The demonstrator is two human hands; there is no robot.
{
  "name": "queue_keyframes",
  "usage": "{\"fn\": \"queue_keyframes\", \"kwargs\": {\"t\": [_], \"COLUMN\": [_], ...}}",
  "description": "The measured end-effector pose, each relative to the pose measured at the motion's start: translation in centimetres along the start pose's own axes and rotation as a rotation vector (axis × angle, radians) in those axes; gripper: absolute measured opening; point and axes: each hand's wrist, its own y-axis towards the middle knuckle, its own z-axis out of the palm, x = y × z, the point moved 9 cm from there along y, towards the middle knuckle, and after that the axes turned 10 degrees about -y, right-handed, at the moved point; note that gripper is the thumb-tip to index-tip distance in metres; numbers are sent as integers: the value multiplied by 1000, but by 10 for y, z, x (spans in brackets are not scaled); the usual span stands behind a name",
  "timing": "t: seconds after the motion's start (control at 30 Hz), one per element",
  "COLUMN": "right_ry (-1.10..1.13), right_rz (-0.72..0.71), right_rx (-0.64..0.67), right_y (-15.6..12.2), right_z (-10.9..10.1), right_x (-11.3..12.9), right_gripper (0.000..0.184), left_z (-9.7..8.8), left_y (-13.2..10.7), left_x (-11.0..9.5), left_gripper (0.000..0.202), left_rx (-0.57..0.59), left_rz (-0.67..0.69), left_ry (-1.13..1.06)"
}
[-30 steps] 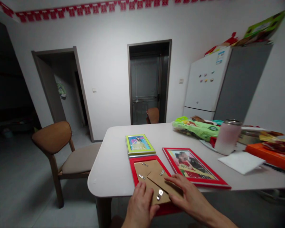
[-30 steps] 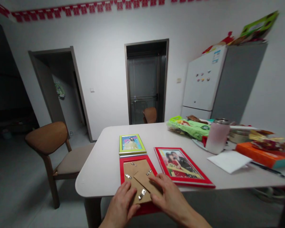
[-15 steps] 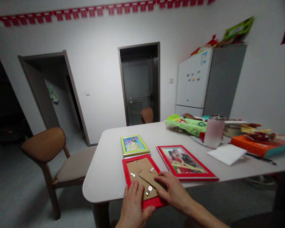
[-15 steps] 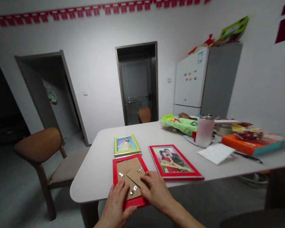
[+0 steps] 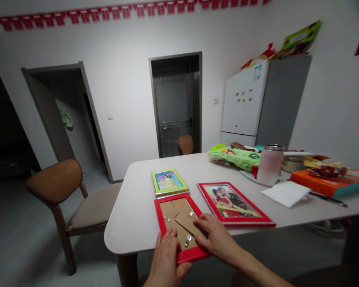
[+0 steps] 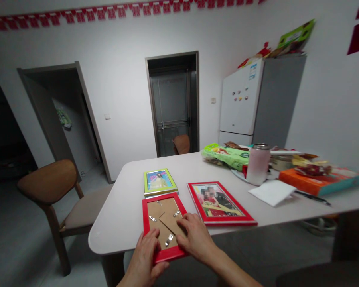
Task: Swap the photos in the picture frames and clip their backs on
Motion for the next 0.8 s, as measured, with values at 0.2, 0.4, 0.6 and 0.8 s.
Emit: {"fn": "queue_keyframes", "kwargs": {"t": [0.2,0.4,0.6,0.8], "right_ry": [-55,-86,-98,-44], "right_rz": [-35,5,8,17], "right_rx": [43,59,48,88], "right_y": [6,7,4,4], "right_z": [2,1,1,-5], "right_x": [5,3,5,7], "right_gripper": [39,37,33,32], "left_z": [0,0,1,1], "left_y": [-4,-3,-2,-5], "left_x": [11,8,3,0], "left_gripper": [27,30,33,43], "left_rx": [-102,-41,46,84], "left_rz": [10,-12,-6,60], "left_ry": [-61,-31,34,31]}}
